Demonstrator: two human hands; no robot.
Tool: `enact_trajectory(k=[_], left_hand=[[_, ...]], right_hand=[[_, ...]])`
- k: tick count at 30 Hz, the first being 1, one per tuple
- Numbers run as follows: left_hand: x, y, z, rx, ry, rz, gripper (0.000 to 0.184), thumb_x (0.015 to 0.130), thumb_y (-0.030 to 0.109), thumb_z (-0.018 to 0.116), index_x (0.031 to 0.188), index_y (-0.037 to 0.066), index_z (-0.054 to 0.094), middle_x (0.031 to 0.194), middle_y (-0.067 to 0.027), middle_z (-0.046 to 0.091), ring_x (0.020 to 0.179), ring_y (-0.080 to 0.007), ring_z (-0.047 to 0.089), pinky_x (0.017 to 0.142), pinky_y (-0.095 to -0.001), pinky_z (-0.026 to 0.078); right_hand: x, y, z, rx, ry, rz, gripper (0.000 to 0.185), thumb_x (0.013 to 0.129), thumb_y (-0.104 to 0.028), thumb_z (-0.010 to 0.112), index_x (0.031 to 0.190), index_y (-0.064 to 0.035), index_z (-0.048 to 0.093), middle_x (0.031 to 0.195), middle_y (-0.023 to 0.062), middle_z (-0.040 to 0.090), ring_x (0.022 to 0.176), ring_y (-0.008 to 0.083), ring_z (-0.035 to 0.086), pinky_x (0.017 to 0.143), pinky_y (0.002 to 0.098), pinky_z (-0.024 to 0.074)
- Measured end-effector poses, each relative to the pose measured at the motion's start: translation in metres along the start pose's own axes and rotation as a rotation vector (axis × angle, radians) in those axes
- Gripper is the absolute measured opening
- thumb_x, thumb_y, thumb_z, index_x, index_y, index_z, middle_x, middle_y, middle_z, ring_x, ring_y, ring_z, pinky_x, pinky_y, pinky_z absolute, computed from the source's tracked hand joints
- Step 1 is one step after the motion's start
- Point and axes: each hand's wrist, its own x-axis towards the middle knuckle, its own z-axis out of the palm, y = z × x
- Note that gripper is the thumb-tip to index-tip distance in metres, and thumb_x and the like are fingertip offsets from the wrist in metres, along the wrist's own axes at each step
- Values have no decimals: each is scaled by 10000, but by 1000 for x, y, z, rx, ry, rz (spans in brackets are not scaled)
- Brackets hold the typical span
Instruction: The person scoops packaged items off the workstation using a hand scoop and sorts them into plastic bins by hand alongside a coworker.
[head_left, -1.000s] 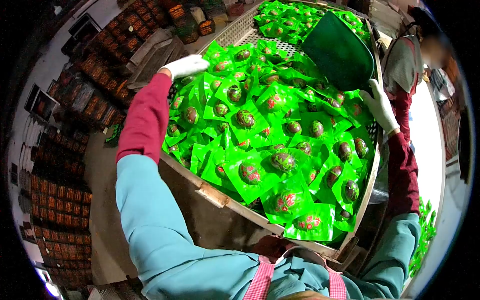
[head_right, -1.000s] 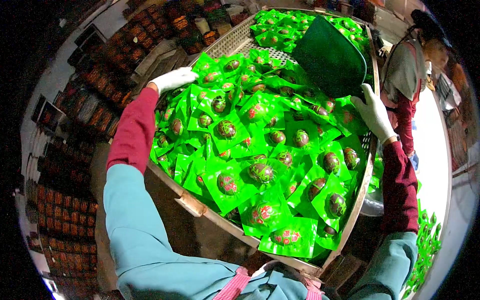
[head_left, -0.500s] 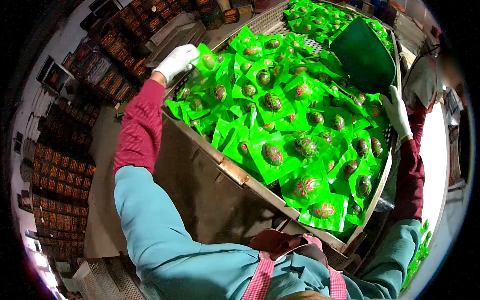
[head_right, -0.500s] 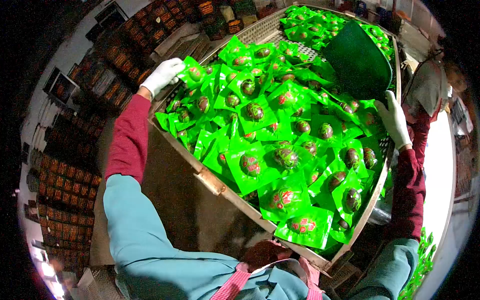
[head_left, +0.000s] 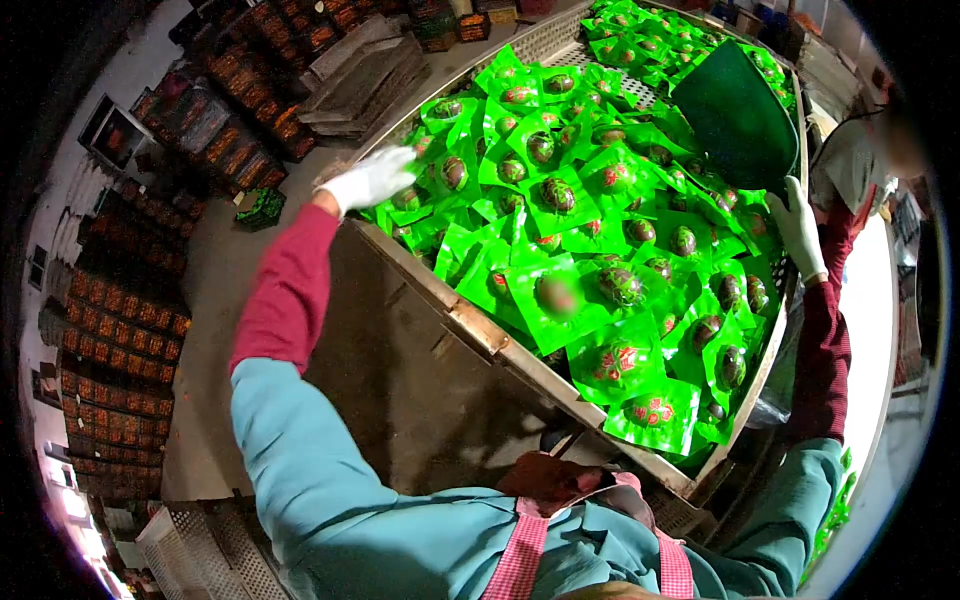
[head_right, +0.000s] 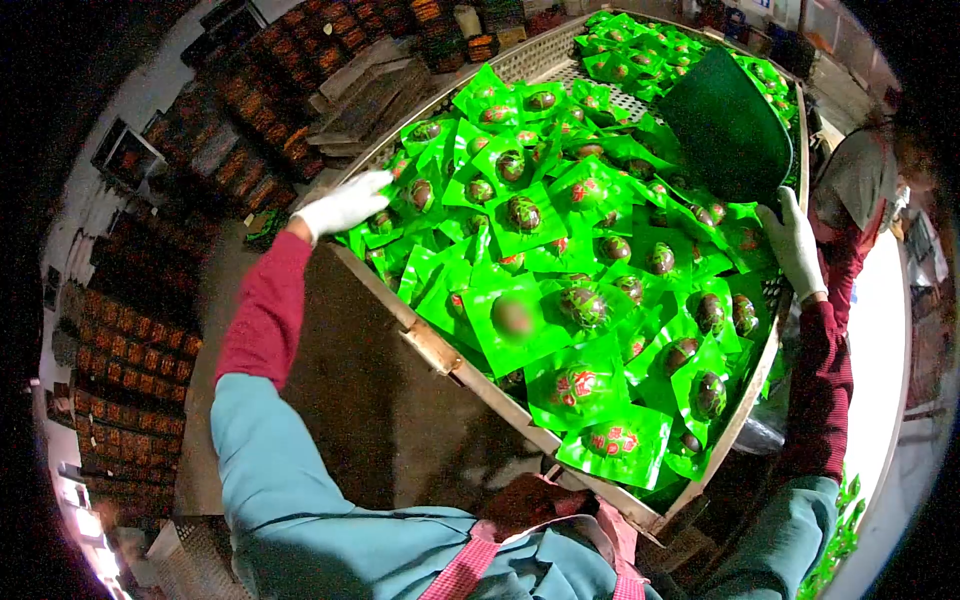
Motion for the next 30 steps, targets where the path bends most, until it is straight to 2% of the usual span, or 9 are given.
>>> enact_trajectory(k=[4, 11, 15, 18, 19, 21, 25, 29, 30], left_hand=[[-11, 14, 6, 308, -14, -153, 644, 953, 399, 420, 1465, 56, 232, 1513, -165, 240, 1398, -307, 228, 1132, -376, 235], [16, 51, -54, -259, 424, -114, 370, 910, 344, 519, 1019, 7, 625, 1081, -164, 622, 1030, -301, 579, 913, -355, 436], [59, 69, -48, -343, 348, -138, 350, 878, 328, 553, 975, 1, 631, 956, -179, 635, 937, -326, 604, 842, -369, 459], [73, 62, -51, -269, 285, -175, 324, 844, 303, 584, 954, 0, 628, 923, -187, 635, 862, -330, 610, 795, -376, 474], [75, 45, -52, -287, 458, -139, 314, 848, 299, 584, 944, 3, 629, 905, -167, 642, 837, -298, 614, 784, -366, 474], [52, 40, -68, -602, 657, -160, 282, 865, 283, 576, 913, 12, 635, 856, -85, 646, 814, -174, 607, 760, -313, 470], [17, 17, -69, -1002, 352, -364, 250, 878, 334, 589, 1032, 140, 625, 892, 49, 614, 791, -100, 553, 703, -287, 453], [25, 13, -38, -106, 333, -645, 353, 792, 276, 627, 1100, 104, 606, 1098, -166, 603, 1020, -376, 567, 872, -438, 477], [17, 28, -41, 43, 422, -630, 403, 798, 303, 630, 1146, 103, 590, 1208, -171, 548, 1102, -358, 532, 939, -426, 446]], right_hand=[[0, 0, 1, 2, 11, -26, 463, 895, -227, 616, 1239, 23, 433, 1062, 263, 585, 982, 307, 594, 856, 358, 452], [-2, -6, -2, 9, 19, -10, 481, 891, -279, 617, 1244, 3, 449, 1122, 285, 580, 1057, 382, 583, 885, 384, 450], [2, -35, -16, -38, -150, 205, 502, 899, -222, 612, 1270, 67, 437, 1273, 246, 527, 1207, 282, 497, 1001, 337, 375], [0, -21, -10, 34, -91, 107, 499, 902, -221, 609, 1268, 70, 436, 1252, 239, 540, 1186, 267, 506, 993, 329, 378], [-2, -18, -7, 7, -2, 3, 458, 887, -269, 619, 1219, 7, 465, 1050, 260, 599, 989, 328, 613, 827, 375, 463], [1, -10, -4, 29, 16, -17, 456, 885, -261, 619, 1217, 10, 465, 1042, 256, 602, 975, 333, 613, 825, 376, 463], [-1, -11, -3, 26, 8, 15, 449, 882, -229, 623, 1219, 19, 460, 1065, 259, 600, 989, 361, 606, 831, 385, 462], [1, -7, -1, 9, -1, 15, 456, 889, -223, 619, 1237, 22, 454, 1120, 281, 582, 1065, 370, 582, 877, 383, 450], [0, -10, -4, 5, -26, 32, 459, 892, -226, 617, 1243, 19, 452, 1127, 283, 580, 1078, 367, 577, 891, 379, 445]])
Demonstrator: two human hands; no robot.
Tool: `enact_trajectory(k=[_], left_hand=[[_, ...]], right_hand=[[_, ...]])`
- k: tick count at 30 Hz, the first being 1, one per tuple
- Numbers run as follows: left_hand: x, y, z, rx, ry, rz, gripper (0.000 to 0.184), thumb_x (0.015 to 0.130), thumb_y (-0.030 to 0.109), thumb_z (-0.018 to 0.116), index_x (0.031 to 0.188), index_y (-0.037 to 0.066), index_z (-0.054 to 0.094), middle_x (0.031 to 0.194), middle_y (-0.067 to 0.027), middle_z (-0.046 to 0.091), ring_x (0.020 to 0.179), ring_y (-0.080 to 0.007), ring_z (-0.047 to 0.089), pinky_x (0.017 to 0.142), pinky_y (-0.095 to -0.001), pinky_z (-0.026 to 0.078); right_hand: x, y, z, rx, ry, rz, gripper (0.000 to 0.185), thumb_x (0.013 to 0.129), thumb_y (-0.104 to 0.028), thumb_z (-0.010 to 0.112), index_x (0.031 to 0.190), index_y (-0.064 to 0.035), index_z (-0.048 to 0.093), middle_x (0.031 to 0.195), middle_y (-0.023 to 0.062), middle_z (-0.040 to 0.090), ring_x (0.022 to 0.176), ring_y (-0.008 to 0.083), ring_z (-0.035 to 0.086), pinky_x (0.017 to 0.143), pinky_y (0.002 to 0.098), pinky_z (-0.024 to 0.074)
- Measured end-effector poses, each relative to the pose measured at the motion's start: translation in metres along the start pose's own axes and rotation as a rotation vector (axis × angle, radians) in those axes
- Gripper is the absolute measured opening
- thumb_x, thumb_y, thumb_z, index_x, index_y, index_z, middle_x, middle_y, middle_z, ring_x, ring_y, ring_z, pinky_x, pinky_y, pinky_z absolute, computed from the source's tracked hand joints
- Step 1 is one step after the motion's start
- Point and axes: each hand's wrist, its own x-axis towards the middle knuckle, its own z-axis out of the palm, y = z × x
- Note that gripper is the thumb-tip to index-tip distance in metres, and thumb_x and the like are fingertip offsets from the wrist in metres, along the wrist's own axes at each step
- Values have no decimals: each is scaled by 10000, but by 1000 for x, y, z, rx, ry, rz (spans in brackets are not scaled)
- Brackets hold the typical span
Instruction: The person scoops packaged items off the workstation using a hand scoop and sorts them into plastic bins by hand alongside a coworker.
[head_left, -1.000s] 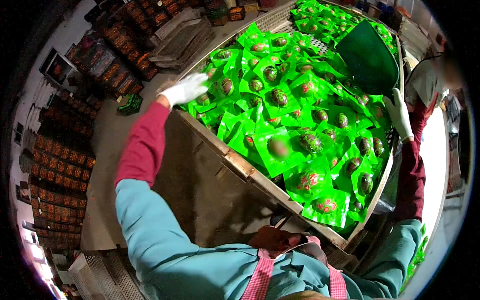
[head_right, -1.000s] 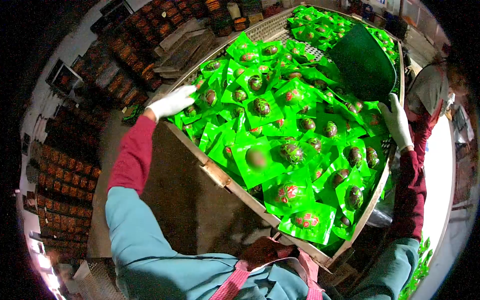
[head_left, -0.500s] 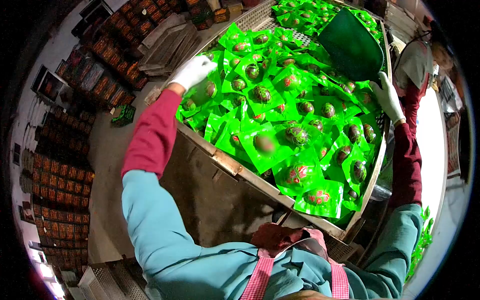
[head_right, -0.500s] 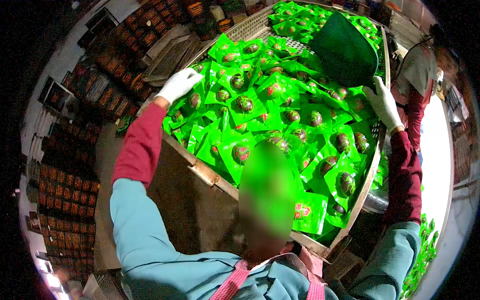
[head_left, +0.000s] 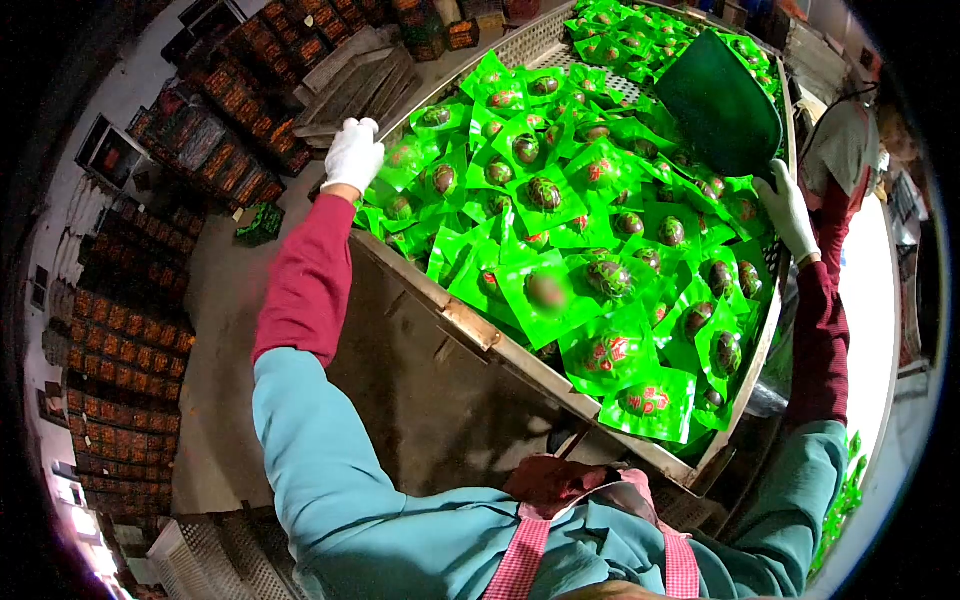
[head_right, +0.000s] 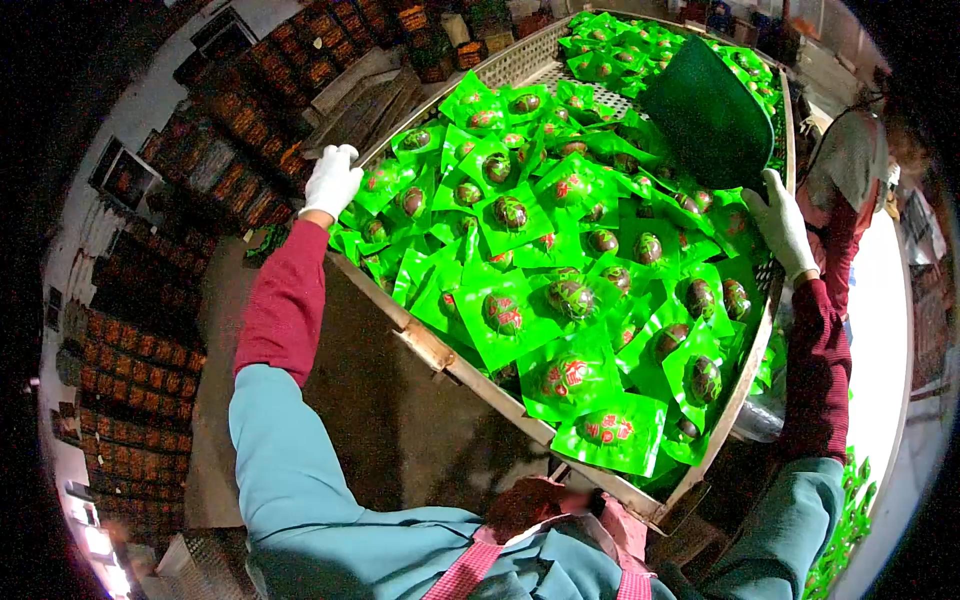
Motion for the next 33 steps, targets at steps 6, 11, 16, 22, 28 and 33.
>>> enact_trajectory(k=[6, 11, 16, 22, 28, 33], left_hand=[[-20, 4, 27, -144, -107, 493, 552, 860, 329, 592, 1341, 112, 427, 1242, -208, 506, 1178, -385, 470, 1033, -433, 363], [-8, 14, -6, -170, -85, 360, 455, 840, 225, 612, 1261, 111, 482, 1158, -201, 499, 1090, -392, 514, 950, -433, 427], [12, 13, 11, -198, -6, 398, 413, 837, 232, 607, 1203, 60, 525, 1094, -210, 553, 1059, -388, 536, 927, -431, 434], [26, 7, 56, 216, 174, 330, 211, 830, 261, 590, 895, 79, 674, 1001, -130, 547, 982, -328, 544, 813, -442, 483], [74, -24, 83, 182, -13, 745, 193, 763, 117, 549, 903, 34, 652, 963, -186, 600, 920, -339, 584, 848, -468, 450], [-4, 23, -21, -432, -184, 600, 345, 907, 166, 489, 1189, -25, 548, 1175, -179, 539, 1138, -302, 502, 1018, -346, 356]], right_hand=[[1, 1, 1, 1, -25, 20, 482, 898, -243, 610, 1254, 35, 443, 1152, 279, 574, 1101, 349, 567, 925, 365, 429], [0, -4, -4, -10, -54, 47, 485, 895, -276, 604, 1248, 17, 446, 1106, 289, 581, 1051, 348, 592, 875, 378, 453], [-1, -5, 2, -30, 5, 13, 475, 888, -260, 616, 1241, 10, 448, 1067, 273, 590, 995, 331, 601, 857, 370, 457], [-4, -5, -2, -116, 23, -6, 511, 876, -324, 617, 1253, -25, 445, 1013, 259, 607, 944, 400, 605, 817, 423, 479], [-4, -23, -9, -114, -5, 7, 545, 859, -404, 607, 1242, -46, 460, 974, 250, 609, 930, 425, 598, 775, 473, 484], [-7, -30, -17, -14, -51, -26, 442, 864, -396, 581, 1143, -65, 494, 966, 233, 622, 905, 404, 615, 773, 472, 487]])
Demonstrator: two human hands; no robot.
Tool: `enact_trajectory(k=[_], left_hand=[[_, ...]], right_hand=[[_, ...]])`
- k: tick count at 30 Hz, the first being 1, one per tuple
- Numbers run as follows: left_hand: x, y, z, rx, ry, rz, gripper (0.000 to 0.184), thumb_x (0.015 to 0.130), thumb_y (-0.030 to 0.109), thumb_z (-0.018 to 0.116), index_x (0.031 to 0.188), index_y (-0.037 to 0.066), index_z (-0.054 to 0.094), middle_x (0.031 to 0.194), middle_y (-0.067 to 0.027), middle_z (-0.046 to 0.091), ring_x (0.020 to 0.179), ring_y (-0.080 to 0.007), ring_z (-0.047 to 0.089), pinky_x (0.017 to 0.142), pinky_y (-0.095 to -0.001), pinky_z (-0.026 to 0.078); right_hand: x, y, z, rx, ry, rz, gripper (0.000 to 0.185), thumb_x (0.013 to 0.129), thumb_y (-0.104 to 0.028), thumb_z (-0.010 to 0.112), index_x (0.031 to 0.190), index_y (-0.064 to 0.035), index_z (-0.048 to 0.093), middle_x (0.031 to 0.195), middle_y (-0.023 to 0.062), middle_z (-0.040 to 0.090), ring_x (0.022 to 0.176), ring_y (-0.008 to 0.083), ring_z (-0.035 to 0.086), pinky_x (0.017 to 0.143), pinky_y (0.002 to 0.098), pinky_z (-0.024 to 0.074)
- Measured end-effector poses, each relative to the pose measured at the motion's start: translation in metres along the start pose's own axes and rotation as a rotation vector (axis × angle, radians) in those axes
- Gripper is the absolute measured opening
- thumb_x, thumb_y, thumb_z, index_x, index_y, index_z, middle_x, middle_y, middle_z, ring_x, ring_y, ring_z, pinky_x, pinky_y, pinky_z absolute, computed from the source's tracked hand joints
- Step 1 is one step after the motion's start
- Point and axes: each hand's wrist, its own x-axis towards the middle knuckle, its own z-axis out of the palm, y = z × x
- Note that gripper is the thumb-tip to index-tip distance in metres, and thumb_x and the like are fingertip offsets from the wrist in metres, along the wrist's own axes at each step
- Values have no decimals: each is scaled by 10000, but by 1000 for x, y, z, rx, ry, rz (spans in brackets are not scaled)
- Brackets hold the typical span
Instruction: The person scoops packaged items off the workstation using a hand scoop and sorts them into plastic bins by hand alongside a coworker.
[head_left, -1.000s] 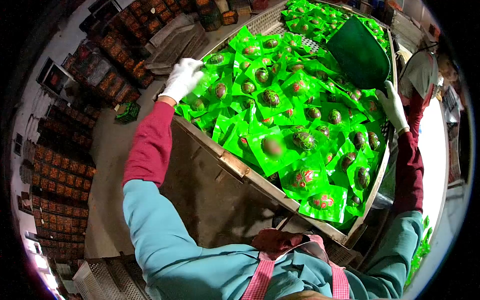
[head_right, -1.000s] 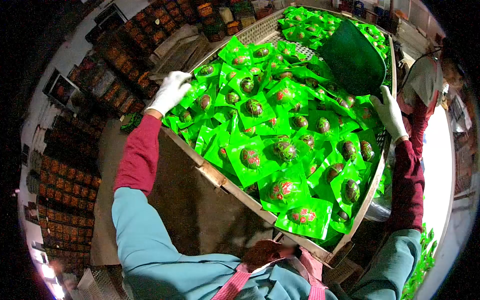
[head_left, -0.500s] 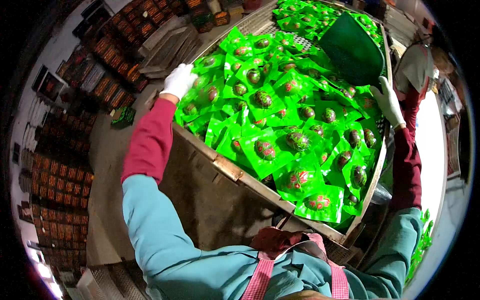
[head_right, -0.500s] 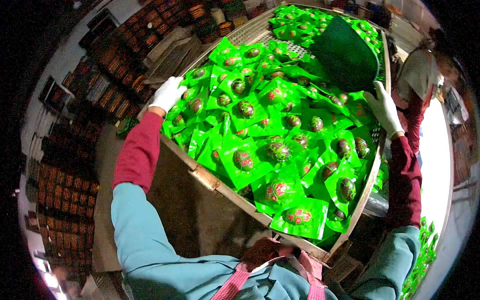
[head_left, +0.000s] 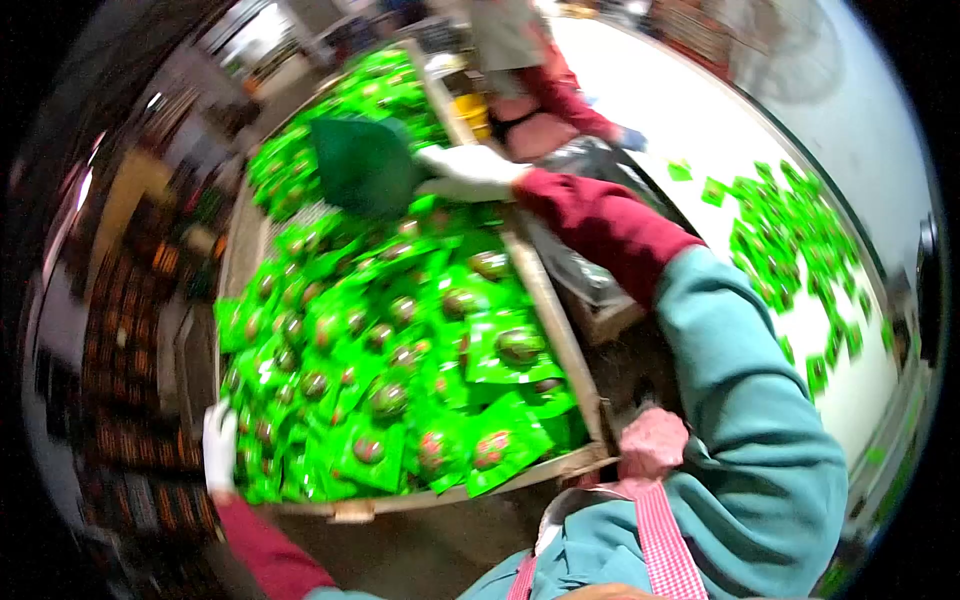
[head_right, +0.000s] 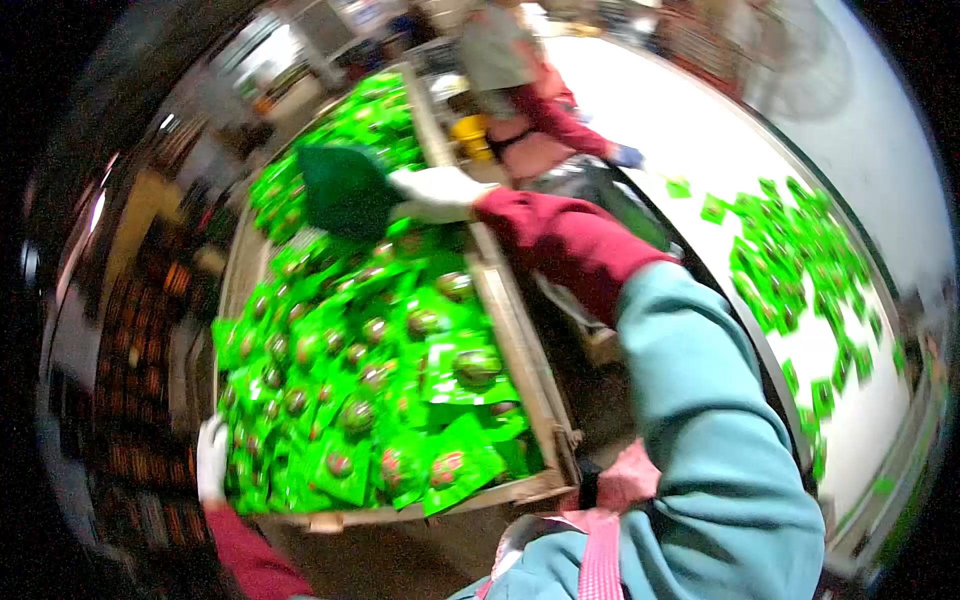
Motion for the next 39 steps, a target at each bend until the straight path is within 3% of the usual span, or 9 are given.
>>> enact_trajectory(k=[15, 19, 22, 24, 26, 28, 31, 33, 39], left_hand=[[-150, 345, 15, -170, 463, 503, 249, 924, 119, 563, 1118, -26, 621, 1158, -198, 559, 1008, -345, 553, 902, -415, 450], [-159, 418, 53, -431, 332, 542, 254, 906, 85, 537, 1122, -32, 604, 1149, -177, 562, 1013, -314, 551, 912, -389, 441], [-159, 465, 101, -659, 46, 577, 261, 893, 59, 517, 1124, -37, 591, 1143, -161, 564, 1017, -290, 550, 920, -369, 435], [-161, 494, 138, -811, -196, 560, 267, 883, 42, 503, 1125, -40, 582, 1138, -150, 566, 1020, -274, 550, 925, -355, 430], [-169, 515, 172, -922, -412, 528, 275, 874, 25, 490, 1127, -43, 574, 1134, -139, 567, 1022, -259, 549, 930, -342, 426], [-164, 545, 208, -958, -568, 446, 271, 883, 23, 476, 1131, -37, 568, 1102, -116, 574, 1006, -231, 558, 919, -331, 435], [-133, 595, 284, -945, -716, 338, 254, 870, -35, 497, 1112, -38, 571, 1093, -110, 581, 1002, -200, 557, 911, -300, 433], [-108, 617, 330, -844, -766, 498, 269, 883, -29, 510, 1148, -32, 557, 1108, -105, 574, 1026, -190, 555, 922, -296, 434], [-76, 694, 446, -729, -778, 916, 319, 871, 40, 586, 1187, 3, 559, 1096, -151, 589, 1004, -283, 577, 912, -348, 451]], right_hand=[[-90, 3, -8, 461, 593, 158, 466, 840, -265, 649, 1166, -62, 385, 758, 237, 590, 772, 423, 614, 682, 459, 493], [-229, 54, -33, 1010, 481, 234, 631, 837, -248, 696, 1345, -34, 390, 1052, 160, 662, 834, 275, 638, 751, 420, 506], [-368, 58, -90, 1158, 183, 760, 499, 858, -219, 688, 1273, -20, 495, 1064, 80, 648, 939, 183, 598, 783, 331, 521], [-458, 106, -44, 696, 733, 651, 419, 888, -206, 617, 1252, -22, 518, 1103, 86, 622, 1009, 157, 565, 892, 328, 478], [-536, 86, -93, 698, 668, 1161, 512, 907, -271, 599, 1314, 3, 454, 1254, 89, 539, 1134, 202, 483, 1020, 341, 376], [-633, 106, -76, 674, 934, 1177, 529, 914, -300, 584, 1327, -1, 443, 1262, 87, 530, 1144, 191, 487, 1010, 331, 387], [-774, 101, -97, -327, 942, 1662, 554, 891, -321, 582, 1338, -28, 435, 1110, 198, 613, 1021, 286, 598, 872, 374, 479], [-836, 73, -139, -396, 505, 2246, 555, 893, -312, 546, 1356, -41, 403, 1036, 260, 634, 975, 372, 629, 810, 422, 509], [-900, -57, -138, -549, 721, 2699, 424, 850, -82, 475, 1243, 27, 358, 1004, 312, 621, 962, 437, 620, 842, 500, 479]])
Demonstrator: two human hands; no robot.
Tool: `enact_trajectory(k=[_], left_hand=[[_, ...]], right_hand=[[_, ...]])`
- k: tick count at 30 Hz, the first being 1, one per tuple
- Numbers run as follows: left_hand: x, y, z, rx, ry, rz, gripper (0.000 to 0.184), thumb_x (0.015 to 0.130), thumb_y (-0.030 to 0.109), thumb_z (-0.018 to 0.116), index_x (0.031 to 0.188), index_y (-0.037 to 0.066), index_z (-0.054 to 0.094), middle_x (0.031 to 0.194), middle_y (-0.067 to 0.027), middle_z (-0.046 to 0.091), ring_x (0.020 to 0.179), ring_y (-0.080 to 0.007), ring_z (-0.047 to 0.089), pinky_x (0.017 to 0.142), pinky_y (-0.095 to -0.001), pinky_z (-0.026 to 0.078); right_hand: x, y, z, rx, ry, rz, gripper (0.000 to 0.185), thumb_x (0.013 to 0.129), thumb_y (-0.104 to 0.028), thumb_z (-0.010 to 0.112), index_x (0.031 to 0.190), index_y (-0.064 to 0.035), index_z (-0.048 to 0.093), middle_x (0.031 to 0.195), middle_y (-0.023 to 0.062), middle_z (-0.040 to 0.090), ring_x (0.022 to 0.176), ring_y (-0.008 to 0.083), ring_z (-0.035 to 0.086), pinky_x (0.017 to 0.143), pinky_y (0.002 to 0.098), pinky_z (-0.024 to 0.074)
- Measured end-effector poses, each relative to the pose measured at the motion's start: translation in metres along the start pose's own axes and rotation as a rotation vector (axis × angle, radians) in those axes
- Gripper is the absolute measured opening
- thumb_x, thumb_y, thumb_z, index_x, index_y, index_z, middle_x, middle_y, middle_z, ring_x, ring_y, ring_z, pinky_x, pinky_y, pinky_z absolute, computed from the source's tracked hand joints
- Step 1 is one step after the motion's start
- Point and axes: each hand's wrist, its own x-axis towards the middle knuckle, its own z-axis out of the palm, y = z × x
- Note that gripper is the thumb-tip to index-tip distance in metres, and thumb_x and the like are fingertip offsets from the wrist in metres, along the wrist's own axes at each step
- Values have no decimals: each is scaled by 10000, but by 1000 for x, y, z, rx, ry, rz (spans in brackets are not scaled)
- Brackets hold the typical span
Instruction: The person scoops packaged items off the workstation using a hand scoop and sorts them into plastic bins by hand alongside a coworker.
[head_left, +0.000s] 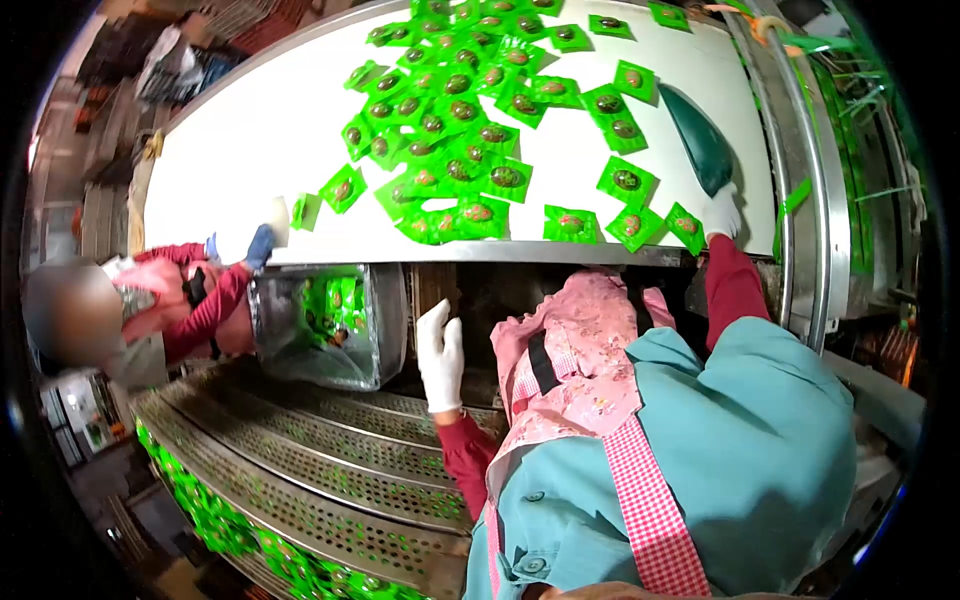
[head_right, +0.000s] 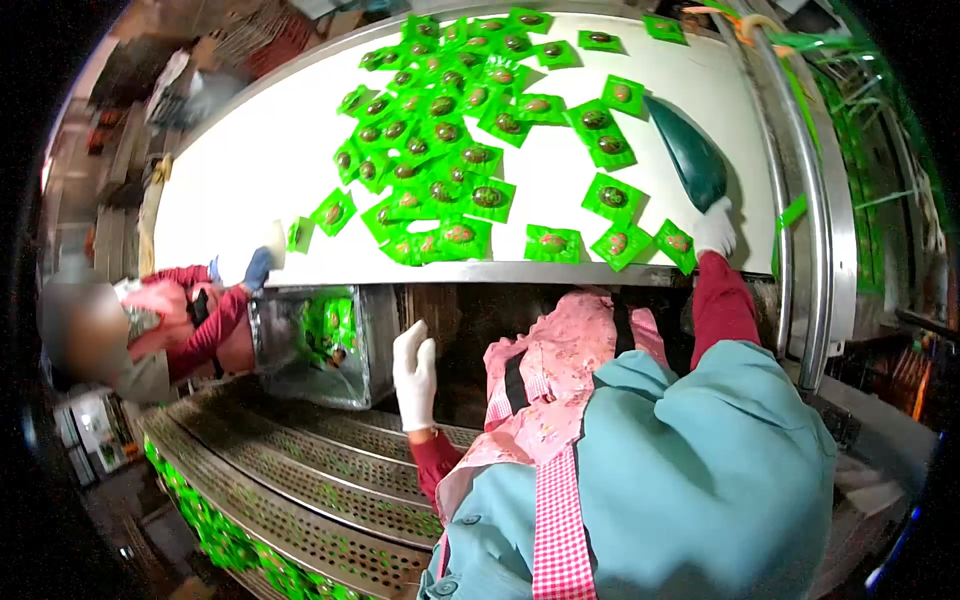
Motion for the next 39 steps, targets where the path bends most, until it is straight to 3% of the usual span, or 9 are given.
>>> enact_trajectory(k=[5, 8, 14, 26, 32, 33, 36, 38, 39], left_hand=[[87, 27, 75, 196, -223, 294, 436, 778, 166, 680, 1178, 35, 565, 1134, -176, 578, 1071, -346, 541, 913, -425, 437], [108, 33, 112, 323, -329, 526, 627, 725, 273, 724, 1272, 78, 489, 1253, -185, 506, 1164, -401, 454, 973, -475, 382], [137, 5, 99, 462, -488, 536, 727, 710, 440, 729, 1314, 120, 479, 1356, -168, 424, 1303, -441, 300, 1031, -525, 287], [236, -146, -79, 675, -205, 292, 753, 600, 488, 762, 1192, 67, 562, 1280, -189, 496, 1290, -417, 334, 1016, -495, 303], [279, -191, -113, 720, 159, 93, 677, 652, 317, 789, 1206, 18, 540, 1284, -174, 507, 1230, -390, 418, 1024, -462, 361], [279, -190, -107, 692, 263, 20, 676, 662, 319, 784, 1212, 16, 534, 1288, -179, 501, 1231, -384, 417, 1017, -469, 364], [269, -163, -74, 763, 549, 86, 527, 729, 241, 730, 1175, 15, 561, 1242, -190, 520, 1200, -329, 457, 972, -455, 394], [264, -126, -41, 510, 340, 111, 409, 739, 219, 713, 1097, 45, 620, 1172, -175, 567, 1136, -312, 516, 925, -428, 432], [257, -108, -23, 589, 121, 15, 352, 744, 208, 702, 1056, 58, 639, 1132, -170, 583, 1089, -309, 542, 896, -421, 448]], right_hand=[[-16, 32, 33, 6, -46, 75, 469, 892, -133, 457, 1307, 36, 319, 1032, 312, 617, 968, 447, 612, 851, 497, 474], [-71, -17, 32, -113, -95, -151, 448, 923, -189, 425, 1294, 43, 334, 947, 281, 646, 896, 428, 636, 773, 500, 500], [-159, -150, 95, -34, -255, -358, 400, 892, -173, 473, 1179, 73, 341, 832, 268, 645, 786, 414, 648, 671, 506, 507], [-354, -427, 134, 60, -558, -740, 428, 869, -162, 478, 1173, 101, 333, 913, 253, 659, 770, 377, 682, 664, 477, 539], [-343, -517, 140, 255, -856, -878, 442, 853, -135, 520, 1183, 124, 381, 962, 280, 655, 844, 383, 679, 720, 489, 522], [-327, -512, 141, 382, -750, -911, 475, 853, -112, 510, 1258, 102, 384, 891, 270, 662, 811, 414, 667, 717, 517, 503], [-238, -458, 121, 108, -414, -1005, 168, 872, -130, 489, 951, -22, 590, 758, 132, 663, 709, 290, 642, 590, 429, 493], [-147, -396, 153, -353, 156, -1435, 137, 793, -125, 538, 743, -70, 653, 611, 58, 583, 507, 211, 566, 395, 370, 415], [-112, -366, 130, -513, 223, -1287, 155, 811, -126, 528, 809, -52, 664, 702, 89, 611, 616, 246, 582, 518, 412, 428]])
